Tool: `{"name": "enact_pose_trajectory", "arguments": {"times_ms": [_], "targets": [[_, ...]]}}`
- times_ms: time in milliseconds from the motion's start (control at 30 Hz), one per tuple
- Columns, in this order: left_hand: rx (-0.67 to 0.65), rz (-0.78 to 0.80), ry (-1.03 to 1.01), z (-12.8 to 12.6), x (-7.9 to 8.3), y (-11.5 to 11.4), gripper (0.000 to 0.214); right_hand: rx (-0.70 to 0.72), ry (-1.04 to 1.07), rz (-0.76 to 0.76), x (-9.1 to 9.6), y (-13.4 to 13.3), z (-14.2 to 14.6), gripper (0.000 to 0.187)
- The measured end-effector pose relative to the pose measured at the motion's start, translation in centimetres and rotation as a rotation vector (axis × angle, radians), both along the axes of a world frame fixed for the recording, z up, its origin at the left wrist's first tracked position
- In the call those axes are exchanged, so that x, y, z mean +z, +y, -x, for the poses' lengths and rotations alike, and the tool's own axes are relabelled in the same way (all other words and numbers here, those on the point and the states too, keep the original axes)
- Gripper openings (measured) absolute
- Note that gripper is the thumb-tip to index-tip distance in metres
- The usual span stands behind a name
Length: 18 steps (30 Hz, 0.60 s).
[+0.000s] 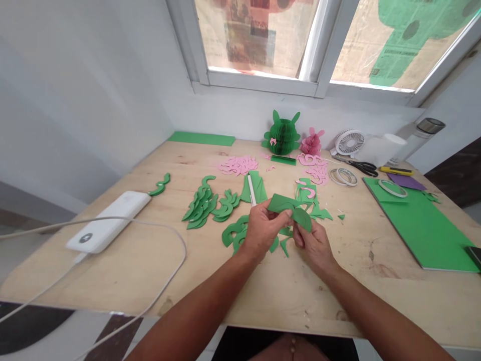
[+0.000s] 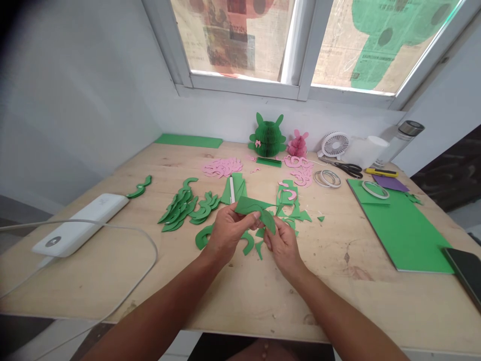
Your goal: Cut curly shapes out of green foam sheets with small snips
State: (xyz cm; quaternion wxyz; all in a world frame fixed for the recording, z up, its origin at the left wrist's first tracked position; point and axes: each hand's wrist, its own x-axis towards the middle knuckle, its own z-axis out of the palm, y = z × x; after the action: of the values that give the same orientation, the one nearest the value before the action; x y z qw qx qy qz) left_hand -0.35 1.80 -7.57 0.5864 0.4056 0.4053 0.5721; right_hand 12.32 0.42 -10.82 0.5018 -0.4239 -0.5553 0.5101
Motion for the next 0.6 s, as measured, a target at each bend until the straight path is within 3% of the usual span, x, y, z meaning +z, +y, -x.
{"name": "enact_pose_trajectory", "arguments": {"times_ms": [600], "targets": [[-0.018, 0.005, -0.032, -0.09, 0.46, -0.14, 0.017, -0.003, 0.03, 0.028, -0.5, -0.01, 0.14, 0.047]]}}
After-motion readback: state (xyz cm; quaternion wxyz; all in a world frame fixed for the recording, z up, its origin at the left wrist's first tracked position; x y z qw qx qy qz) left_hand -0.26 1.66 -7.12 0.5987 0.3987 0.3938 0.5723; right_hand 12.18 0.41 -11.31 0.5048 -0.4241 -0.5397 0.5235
